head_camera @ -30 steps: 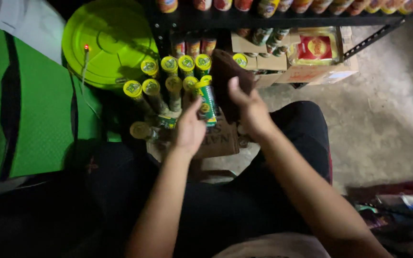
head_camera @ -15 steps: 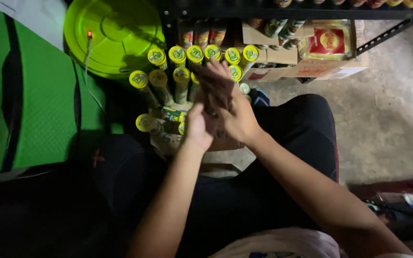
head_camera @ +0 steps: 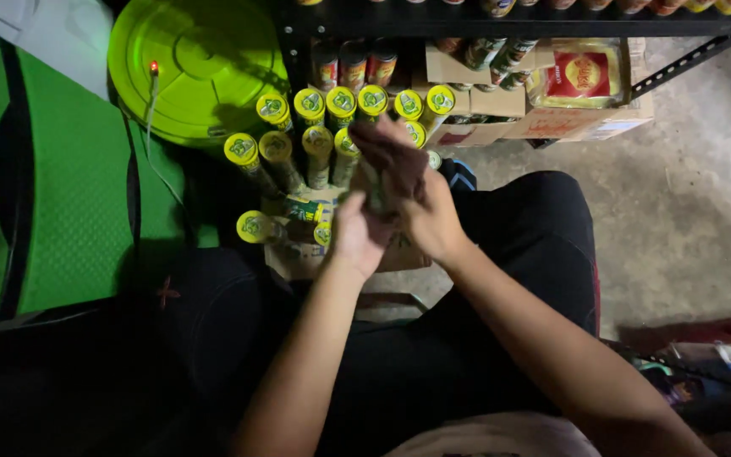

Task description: Wiping individual canned goods with a cloth and organizing them on a metal shelf.

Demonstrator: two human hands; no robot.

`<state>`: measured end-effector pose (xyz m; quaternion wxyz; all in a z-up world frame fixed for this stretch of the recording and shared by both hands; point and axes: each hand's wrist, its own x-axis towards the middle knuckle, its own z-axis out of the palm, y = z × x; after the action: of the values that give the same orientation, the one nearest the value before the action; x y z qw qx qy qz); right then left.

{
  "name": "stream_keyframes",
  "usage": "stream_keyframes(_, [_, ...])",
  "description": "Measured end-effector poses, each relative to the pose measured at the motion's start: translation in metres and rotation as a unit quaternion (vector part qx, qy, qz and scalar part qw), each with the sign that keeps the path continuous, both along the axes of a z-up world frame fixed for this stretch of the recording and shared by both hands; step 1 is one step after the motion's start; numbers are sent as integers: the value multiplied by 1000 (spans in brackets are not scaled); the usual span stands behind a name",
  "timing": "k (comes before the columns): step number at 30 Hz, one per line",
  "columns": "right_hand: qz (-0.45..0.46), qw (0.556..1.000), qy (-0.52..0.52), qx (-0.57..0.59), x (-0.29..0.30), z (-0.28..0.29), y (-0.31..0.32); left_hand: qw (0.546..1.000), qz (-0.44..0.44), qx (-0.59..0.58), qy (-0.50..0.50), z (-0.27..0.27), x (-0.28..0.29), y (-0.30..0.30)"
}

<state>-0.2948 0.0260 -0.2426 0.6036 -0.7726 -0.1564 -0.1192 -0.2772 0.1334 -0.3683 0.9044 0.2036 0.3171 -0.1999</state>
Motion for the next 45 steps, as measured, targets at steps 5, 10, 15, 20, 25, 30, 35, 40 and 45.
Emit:
stream_keyframes(5, [4,999,-30,-43,-7,28,17,1000,-23,-4,0,7,7,-5])
stream_keyframes(10, [103,988,-36,-111,-31,10,11,996,-58,62,-11,9,10,4])
stream_keyframes(15, [37,999,-13,-14,-11,6,0,990,-88,106,-25,12,13,4])
stream_keyframes(20, [-30,997,-30,-62,1,8,6,997,-72,32,-11,-8,5,-4])
stream_keyframes(25, [89,989,-76,-95,-22,5,11,998,-56,19,-37,18,15,14])
stream_keyframes(30, [74,996,-37,30,-5,-15,-2,997,-57,34,-31,-2,17,15])
stream_keyframes(35, [-17,999,-19,-21,9,4,0,996,-78,32,0,20,3,-6])
stream_keyframes(40, [138,976,-98,-138,-15,-6,4,995,-50,-82,-33,48,14,33])
stream_keyframes(45, [85,990,-101,-42,-12,3,-5,998,-55,-36,-21,57,15,28])
